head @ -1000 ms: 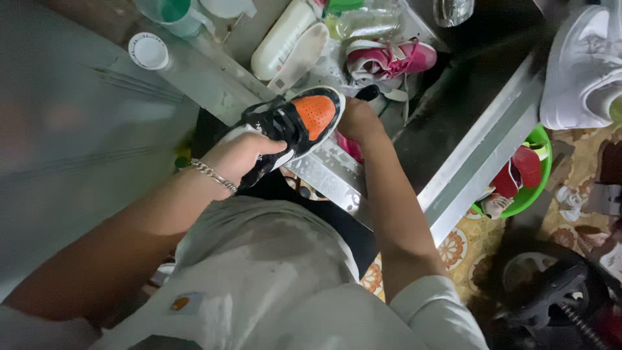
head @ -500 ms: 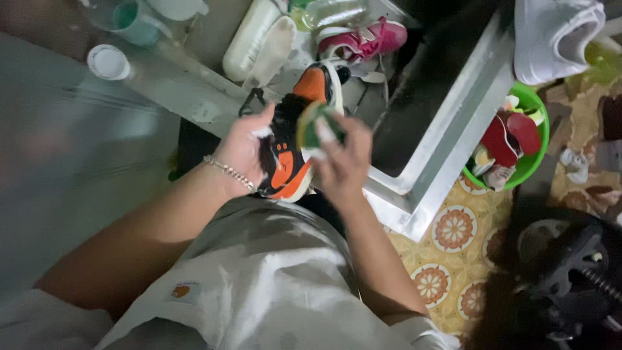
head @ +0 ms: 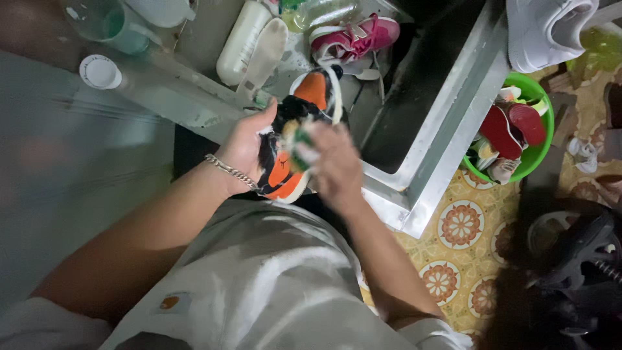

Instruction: The person cleans a pair of sneakers by scrubbing the soles and sides with brushes and sponges, applying soap, and rinsing them under a faucet in a sink.

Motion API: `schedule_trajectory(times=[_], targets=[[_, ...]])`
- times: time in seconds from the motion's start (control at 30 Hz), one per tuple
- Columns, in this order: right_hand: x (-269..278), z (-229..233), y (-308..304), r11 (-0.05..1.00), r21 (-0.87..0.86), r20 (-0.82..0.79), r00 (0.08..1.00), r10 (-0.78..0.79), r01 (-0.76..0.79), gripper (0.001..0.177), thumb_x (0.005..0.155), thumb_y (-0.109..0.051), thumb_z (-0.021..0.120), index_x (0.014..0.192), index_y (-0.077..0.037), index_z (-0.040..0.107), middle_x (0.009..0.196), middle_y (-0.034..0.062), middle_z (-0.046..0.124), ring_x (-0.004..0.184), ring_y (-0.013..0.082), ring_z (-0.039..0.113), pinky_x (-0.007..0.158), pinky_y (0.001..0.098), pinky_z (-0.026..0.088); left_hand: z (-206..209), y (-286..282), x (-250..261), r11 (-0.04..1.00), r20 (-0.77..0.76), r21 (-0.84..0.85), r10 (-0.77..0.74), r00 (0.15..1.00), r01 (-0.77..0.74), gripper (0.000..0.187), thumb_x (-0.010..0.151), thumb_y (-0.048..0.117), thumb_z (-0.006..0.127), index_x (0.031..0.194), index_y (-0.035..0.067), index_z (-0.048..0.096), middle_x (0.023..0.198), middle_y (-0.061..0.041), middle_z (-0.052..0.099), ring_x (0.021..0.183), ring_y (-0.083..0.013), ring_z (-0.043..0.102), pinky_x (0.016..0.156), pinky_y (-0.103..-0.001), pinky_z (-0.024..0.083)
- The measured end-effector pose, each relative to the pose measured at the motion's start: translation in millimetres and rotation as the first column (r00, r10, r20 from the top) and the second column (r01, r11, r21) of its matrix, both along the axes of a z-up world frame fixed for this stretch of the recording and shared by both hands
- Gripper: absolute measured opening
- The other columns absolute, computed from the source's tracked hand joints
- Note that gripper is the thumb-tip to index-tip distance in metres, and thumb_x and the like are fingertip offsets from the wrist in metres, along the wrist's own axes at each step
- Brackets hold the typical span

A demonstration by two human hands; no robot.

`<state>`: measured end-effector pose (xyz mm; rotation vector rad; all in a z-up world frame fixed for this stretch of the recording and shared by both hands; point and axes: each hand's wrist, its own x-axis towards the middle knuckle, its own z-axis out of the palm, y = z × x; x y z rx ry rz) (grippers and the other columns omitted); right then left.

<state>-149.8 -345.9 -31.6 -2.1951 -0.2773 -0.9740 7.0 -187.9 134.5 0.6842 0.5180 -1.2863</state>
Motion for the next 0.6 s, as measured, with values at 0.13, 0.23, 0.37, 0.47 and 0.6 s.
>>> schedule_trajectory(times=[0.13,0.23,0.37,0.47,0.6], targets=[[-8.1,-1.0,-55.9,0.982,0.040,-0.163,0.971,-0.175,0.183,0.033,0.127,-0.023,0.073,0.145,0.001,0.086,0.171,0.0383,0.070,0.156,0.0658,0.068,0.141,0.0785,0.040,-33.9,1.8,-7.1,0.998,0.038,0.019,0.063,0.997,-0.063,0.059,0.112,0.054,0.084,0.123,-0.005,0.089,0.105,-0.024,0.090,0.091,-0.0404,0.091,0.081,-0.050,0.077],[-11.5,7.2,-14.4,0.973,0.131,-0.091,0.980,-0.178,0.189,0.018,0.119,-0.015,0.083,0.134,-0.008,0.087,0.152,0.0281,0.080,0.141,0.0551,0.078,0.127,0.0780,0.055,-24.5,-1.9,-4.0,0.999,0.016,0.030,0.018,1.000,-0.019,0.063,0.109,0.058,0.088,0.106,-0.004,0.085,0.081,-0.020,0.081,0.067,-0.0332,0.083,0.062,-0.041,0.070],[-24.3,-19.6,-36.7,0.992,0.070,-0.086,0.992,-0.096,0.102,0.036,0.125,-0.031,0.068,0.122,-0.001,0.088,0.136,0.0276,0.088,0.130,0.0580,0.083,0.119,0.0784,0.061,-47.8,4.4,-9.1,0.998,0.048,-0.012,0.057,0.997,-0.056,0.039,0.110,0.038,0.091,0.107,0.000,0.089,0.086,-0.016,0.081,0.072,-0.0353,0.084,0.068,-0.041,0.068],[-11.8,-16.0,-61.2,0.993,0.048,0.005,0.994,-0.107,0.106,0.026,0.125,-0.020,0.066,0.125,0.003,0.077,0.130,0.0328,0.081,0.125,0.0653,0.079,0.111,0.0820,0.062,-69.4,4.6,-15.3,0.997,0.039,0.028,0.065,0.997,-0.066,0.031,0.109,0.027,0.092,0.112,-0.003,0.088,0.100,-0.024,0.088,0.089,-0.0447,0.090,0.083,-0.055,0.075],[-19.7,26.5,19.6,0.987,0.156,-0.093,0.995,0.044,-0.029,0.036,0.122,-0.028,0.065,0.129,-0.009,0.095,0.136,0.0149,0.091,0.129,0.0523,0.088,0.114,0.0688,0.067,-189.4,26.1,-28.0,0.986,0.021,-0.093,0.141,0.990,-0.139,0.031,0.113,0.023,0.087,0.127,-0.005,0.086,0.124,-0.028,0.090,0.122,-0.0520,0.090,0.116,-0.074,0.073]])
